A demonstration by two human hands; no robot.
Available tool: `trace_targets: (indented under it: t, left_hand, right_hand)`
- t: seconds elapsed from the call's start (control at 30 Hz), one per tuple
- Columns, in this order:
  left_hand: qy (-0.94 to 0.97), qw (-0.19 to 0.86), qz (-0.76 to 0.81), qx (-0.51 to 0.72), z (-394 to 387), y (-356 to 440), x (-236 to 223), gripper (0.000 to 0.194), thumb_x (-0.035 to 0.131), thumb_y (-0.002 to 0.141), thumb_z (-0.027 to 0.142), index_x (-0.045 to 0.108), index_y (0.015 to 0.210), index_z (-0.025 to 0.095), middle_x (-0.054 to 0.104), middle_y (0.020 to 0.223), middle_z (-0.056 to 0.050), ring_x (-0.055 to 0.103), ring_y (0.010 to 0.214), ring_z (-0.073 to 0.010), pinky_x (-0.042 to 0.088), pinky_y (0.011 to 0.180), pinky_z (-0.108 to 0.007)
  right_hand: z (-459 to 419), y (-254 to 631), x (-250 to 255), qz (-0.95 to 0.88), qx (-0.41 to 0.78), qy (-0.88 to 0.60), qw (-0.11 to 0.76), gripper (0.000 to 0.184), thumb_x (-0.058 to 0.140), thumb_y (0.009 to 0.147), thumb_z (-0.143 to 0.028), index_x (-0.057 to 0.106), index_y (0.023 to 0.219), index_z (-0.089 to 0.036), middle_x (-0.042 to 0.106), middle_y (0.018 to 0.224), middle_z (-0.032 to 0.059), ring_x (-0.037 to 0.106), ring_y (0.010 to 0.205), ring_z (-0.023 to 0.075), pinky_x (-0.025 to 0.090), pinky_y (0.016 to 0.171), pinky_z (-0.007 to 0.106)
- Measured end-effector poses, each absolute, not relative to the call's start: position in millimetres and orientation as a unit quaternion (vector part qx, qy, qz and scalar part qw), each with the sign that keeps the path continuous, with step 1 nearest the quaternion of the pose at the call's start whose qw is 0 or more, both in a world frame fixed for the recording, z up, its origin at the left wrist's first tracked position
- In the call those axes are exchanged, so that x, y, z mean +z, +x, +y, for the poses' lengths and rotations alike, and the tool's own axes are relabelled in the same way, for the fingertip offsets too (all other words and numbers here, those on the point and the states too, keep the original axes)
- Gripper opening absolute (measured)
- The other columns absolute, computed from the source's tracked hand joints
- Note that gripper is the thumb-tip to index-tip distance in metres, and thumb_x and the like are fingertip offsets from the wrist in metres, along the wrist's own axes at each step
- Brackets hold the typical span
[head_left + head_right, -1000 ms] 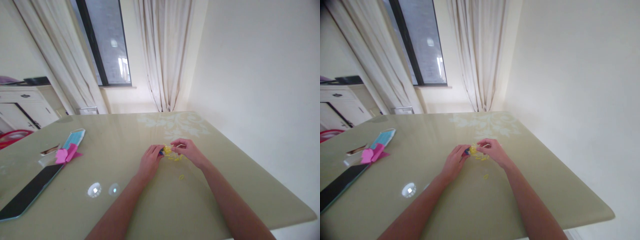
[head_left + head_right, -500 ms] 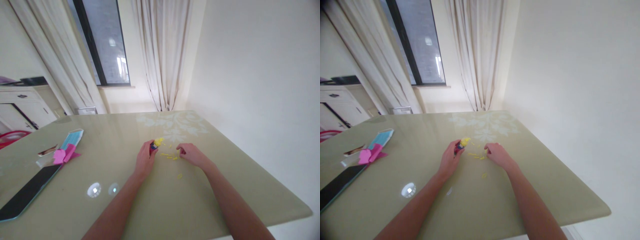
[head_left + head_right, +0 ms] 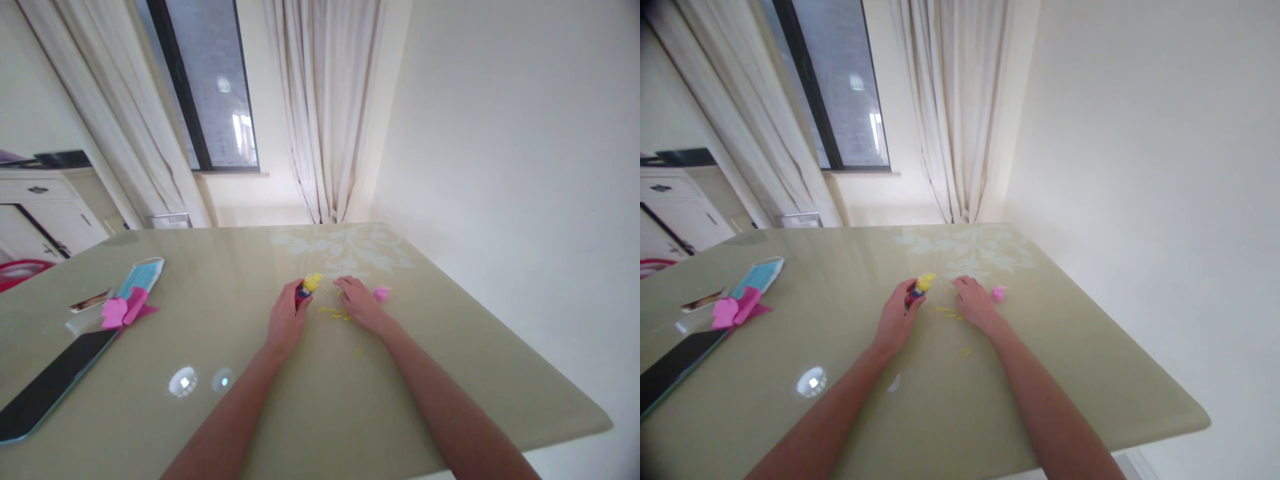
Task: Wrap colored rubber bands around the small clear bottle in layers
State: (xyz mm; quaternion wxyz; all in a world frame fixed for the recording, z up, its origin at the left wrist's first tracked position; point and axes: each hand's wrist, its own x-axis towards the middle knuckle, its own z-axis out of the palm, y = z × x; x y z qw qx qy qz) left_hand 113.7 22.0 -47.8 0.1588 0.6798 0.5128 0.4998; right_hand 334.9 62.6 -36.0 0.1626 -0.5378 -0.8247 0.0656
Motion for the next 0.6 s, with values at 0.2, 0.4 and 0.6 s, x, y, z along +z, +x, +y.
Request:
trace_targets:
  t: [0.2,0.4,0.6]
  left_hand:
    - [0.679,0.152,0.514,0.501,23,112,-48,0.033,0.060,0.098,0.026,0.057,0.130,0.020,0.070,0.125,-0.012,0.068,0.116,-0.0263,0.053,0.104,-0.046]
    - [0.670,0.160,0.523,0.501,25,111,-50,0.033,0.060,0.098,0.026,0.057,0.130,0.019,0.071,0.124,-0.013,0.069,0.114,-0.0263,0.054,0.103,-0.046]
    - [0.673,0.158,0.517,0.504,25,109,-49,0.034,0.060,0.098,0.027,0.056,0.131,0.018,0.070,0.125,-0.013,0.068,0.113,-0.0258,0.054,0.102,-0.046]
  right_hand:
    - [64,328,-39,-0.852,0.142,-0.473,0.173,0.048,0.042,0.097,-0.009,0.066,0.137,-0.019,0.064,0.146,0.0120,0.057,0.135,0.0261,0.039,0.117,0.046]
    - [55,330,-32,-0.845,0.147,-0.459,0.230,0.042,0.043,0.090,-0.004,0.075,0.115,-0.016,0.075,0.116,0.0110,0.066,0.113,0.0225,0.048,0.105,0.038]
    - [51,313,-33,-0.884,0.147,-0.400,0.191,0.042,0.044,0.093,-0.009,0.072,0.124,-0.016,0.068,0.137,0.0134,0.058,0.130,0.0246,0.039,0.116,0.041]
